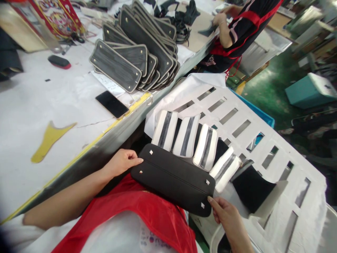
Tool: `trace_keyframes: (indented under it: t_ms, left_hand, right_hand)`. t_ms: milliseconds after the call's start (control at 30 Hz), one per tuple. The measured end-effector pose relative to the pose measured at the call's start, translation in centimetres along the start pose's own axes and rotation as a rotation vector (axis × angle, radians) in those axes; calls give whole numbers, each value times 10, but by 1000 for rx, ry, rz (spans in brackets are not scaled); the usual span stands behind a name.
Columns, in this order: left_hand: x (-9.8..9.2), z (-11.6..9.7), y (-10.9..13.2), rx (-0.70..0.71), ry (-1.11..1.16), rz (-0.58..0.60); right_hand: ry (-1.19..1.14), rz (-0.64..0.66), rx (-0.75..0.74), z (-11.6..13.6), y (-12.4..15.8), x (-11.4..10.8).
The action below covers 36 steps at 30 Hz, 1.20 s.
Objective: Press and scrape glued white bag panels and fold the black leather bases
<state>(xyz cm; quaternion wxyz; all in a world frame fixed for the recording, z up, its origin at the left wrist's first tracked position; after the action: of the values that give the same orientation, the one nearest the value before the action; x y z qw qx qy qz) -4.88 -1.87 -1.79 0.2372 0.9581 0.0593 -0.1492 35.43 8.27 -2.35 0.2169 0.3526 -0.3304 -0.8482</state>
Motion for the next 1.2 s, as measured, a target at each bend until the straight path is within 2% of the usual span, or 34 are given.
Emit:
trace_keyframes:
  t_ms: [167,367,600,867,1200]
  left_hand:
    - [0,-2,2,12,-30,7]
    - [-2,-4,5,33,-116,-21]
    - [-1,-2,2,1,-45,16]
    - [5,-2,3,-21,-6,-2]
    - [8,-1,1,-49,-81,-42]
  right_hand:
    - [-2,6,-2,8,6,2]
    - [-10,13,28,3,5,1]
    - [6,33,35,-5,1,-1]
    - [11,1,24,1,3,1]
    - [10,12,44,3,0,2]
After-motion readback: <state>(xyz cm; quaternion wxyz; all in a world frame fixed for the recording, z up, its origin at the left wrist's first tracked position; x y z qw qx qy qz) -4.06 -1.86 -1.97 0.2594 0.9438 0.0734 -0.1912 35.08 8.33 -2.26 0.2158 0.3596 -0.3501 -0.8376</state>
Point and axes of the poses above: each hand's wrist, its own y-axis away from the middle knuckle, its own x-axis out of the palm, z = x × y, the point moved 4 cm from there along -y, towards the middle knuckle, and after that the axes turned 7 degrees about z, right-handed, at the moved point
